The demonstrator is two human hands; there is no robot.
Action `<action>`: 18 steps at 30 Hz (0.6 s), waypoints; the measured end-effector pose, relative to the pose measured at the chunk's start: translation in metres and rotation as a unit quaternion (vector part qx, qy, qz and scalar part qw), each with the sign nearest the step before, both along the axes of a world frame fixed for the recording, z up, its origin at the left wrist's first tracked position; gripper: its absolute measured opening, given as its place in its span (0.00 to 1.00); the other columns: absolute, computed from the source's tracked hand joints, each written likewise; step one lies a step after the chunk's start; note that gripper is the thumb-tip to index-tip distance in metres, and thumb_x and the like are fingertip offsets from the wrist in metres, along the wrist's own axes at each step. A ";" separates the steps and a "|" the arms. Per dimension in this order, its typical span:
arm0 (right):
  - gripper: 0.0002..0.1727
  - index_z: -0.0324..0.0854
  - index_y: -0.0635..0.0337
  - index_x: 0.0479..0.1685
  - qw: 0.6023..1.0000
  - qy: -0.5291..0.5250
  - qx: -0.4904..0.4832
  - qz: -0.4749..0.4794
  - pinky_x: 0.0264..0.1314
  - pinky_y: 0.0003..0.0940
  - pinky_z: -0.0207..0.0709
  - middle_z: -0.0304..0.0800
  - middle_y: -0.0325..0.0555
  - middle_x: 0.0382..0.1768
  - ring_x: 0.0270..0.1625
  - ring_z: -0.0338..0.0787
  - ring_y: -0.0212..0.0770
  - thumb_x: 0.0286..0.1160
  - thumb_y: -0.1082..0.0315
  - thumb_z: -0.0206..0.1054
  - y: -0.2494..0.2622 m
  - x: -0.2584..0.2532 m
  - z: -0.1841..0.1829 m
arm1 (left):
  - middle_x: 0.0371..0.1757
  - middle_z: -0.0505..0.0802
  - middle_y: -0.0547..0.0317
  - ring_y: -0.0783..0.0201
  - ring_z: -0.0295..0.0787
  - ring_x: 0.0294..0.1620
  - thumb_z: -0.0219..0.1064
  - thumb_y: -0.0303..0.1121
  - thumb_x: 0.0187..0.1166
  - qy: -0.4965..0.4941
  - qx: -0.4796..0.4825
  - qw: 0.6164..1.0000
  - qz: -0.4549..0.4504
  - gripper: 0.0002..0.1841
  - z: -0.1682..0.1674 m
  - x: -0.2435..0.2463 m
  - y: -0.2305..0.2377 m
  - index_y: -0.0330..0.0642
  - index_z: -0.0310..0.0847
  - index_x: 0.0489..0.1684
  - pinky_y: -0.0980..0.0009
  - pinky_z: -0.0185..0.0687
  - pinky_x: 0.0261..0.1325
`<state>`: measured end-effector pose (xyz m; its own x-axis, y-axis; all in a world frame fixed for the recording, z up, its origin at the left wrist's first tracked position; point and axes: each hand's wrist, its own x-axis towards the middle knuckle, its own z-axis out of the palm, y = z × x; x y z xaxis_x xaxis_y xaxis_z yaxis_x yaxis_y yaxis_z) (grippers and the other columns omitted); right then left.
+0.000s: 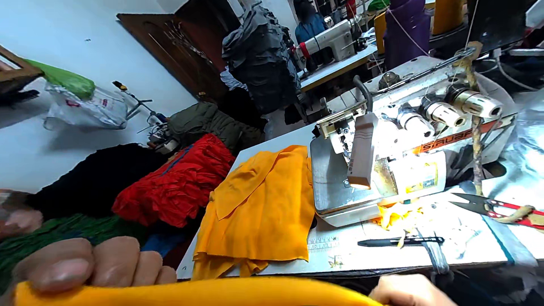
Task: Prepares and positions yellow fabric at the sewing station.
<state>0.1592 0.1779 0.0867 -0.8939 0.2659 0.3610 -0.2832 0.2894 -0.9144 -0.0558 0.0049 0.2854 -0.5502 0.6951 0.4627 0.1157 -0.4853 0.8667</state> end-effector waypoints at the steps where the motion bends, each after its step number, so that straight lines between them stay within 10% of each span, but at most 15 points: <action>1: 0.11 0.88 0.76 0.44 0.999 -0.007 0.003 -0.034 0.49 0.40 0.82 0.92 0.61 0.37 0.41 0.91 0.46 0.78 0.76 0.63 0.004 0.003 0.003 | 0.28 0.91 0.61 0.70 0.89 0.26 0.57 0.27 0.84 0.024 -0.006 1.000 0.015 0.12 -0.003 -0.005 0.000 0.45 0.88 0.38 0.77 0.88 0.33; 11: 0.19 0.86 0.66 0.61 0.974 0.080 0.143 -0.158 0.63 0.49 0.82 0.89 0.68 0.58 0.60 0.90 0.59 0.78 0.63 0.71 -0.018 -0.018 0.018 | 0.36 0.94 0.89 0.89 0.89 0.38 0.49 0.21 0.88 0.162 -0.208 0.954 0.145 0.21 -0.041 0.030 0.033 0.60 0.86 0.39 0.87 0.86 0.43; 18: 0.27 0.78 0.60 0.71 0.959 0.132 0.141 -0.209 0.62 0.40 0.81 0.85 0.68 0.63 0.60 0.89 0.54 0.72 0.66 0.75 -0.036 -0.050 0.004 | 0.31 0.94 0.69 0.79 0.93 0.34 0.37 0.27 0.93 -0.072 -0.177 0.980 0.061 0.22 -0.058 0.026 0.054 0.49 0.82 0.41 0.80 0.91 0.40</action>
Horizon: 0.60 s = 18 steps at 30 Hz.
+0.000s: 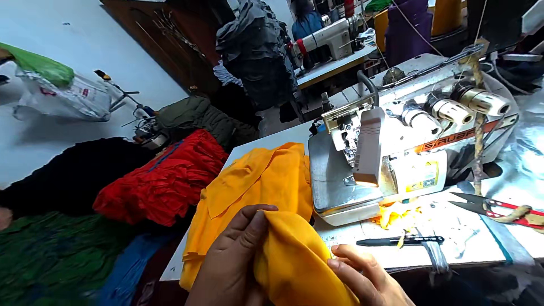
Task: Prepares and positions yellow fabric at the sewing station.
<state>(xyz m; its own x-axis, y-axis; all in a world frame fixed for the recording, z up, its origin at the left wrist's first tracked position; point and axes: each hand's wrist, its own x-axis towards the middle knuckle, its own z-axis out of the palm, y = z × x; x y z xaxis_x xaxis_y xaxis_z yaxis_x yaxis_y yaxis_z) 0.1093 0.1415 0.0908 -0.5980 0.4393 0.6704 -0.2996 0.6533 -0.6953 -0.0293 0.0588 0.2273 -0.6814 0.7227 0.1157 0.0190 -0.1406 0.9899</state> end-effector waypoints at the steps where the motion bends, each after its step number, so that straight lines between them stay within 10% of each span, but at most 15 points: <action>1: 0.25 0.78 0.60 0.71 1.000 0.007 0.004 -0.014 0.58 0.39 0.82 0.85 0.67 0.62 0.58 0.90 0.53 0.74 0.66 0.73 0.000 -0.003 -0.004 | 0.33 0.95 0.67 0.77 0.93 0.36 0.36 0.28 0.94 -0.032 0.005 0.999 -0.006 0.22 0.000 -0.002 -0.002 0.48 0.82 0.42 0.78 0.92 0.43; 9: 0.10 0.88 0.63 0.50 0.996 0.094 -0.003 -0.006 0.65 0.21 0.78 0.92 0.54 0.47 0.56 0.90 0.37 0.85 0.71 0.60 0.024 -0.007 0.019 | 0.35 0.96 0.69 0.78 0.94 0.37 0.42 0.24 0.91 -0.035 -0.032 0.997 -0.062 0.21 -0.015 -0.003 -0.010 0.50 0.86 0.41 0.78 0.91 0.45; 14: 0.15 0.82 0.67 0.40 0.997 0.067 -0.017 -0.014 0.44 0.15 0.75 0.86 0.48 0.29 0.35 0.85 0.27 0.90 0.66 0.54 0.043 0.007 0.048 | 0.36 0.93 0.83 0.86 0.89 0.37 0.54 0.19 0.84 0.157 -0.117 0.978 -0.074 0.15 -0.026 -0.010 -0.022 0.52 0.84 0.40 0.84 0.86 0.43; 16: 0.16 0.85 0.71 0.37 0.998 0.038 -0.055 -0.016 0.40 0.17 0.73 0.86 0.49 0.25 0.31 0.83 0.28 0.86 0.68 0.57 0.044 0.011 0.061 | 0.48 0.92 0.72 0.82 0.89 0.44 0.62 0.21 0.80 0.226 -0.146 0.957 -0.105 0.09 -0.031 -0.013 -0.026 0.36 0.82 0.52 0.80 0.87 0.49; 18: 0.14 0.83 0.66 0.34 1.000 0.020 -0.019 -0.009 0.33 0.17 0.72 0.83 0.46 0.22 0.27 0.81 0.28 0.85 0.66 0.58 0.043 0.005 0.059 | 0.71 0.83 0.47 0.71 0.84 0.67 0.71 0.37 0.78 0.300 -0.124 0.930 -0.174 0.31 -0.037 -0.016 -0.029 0.21 0.71 0.72 0.72 0.83 0.66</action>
<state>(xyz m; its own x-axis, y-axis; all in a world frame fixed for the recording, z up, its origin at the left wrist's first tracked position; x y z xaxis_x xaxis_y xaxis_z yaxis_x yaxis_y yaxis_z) 0.1147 0.1845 0.1497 -0.5629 0.4756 0.6760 -0.3158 0.6321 -0.7077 -0.0456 0.0297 0.1904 -0.2682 0.9424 0.1996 0.5738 -0.0102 0.8190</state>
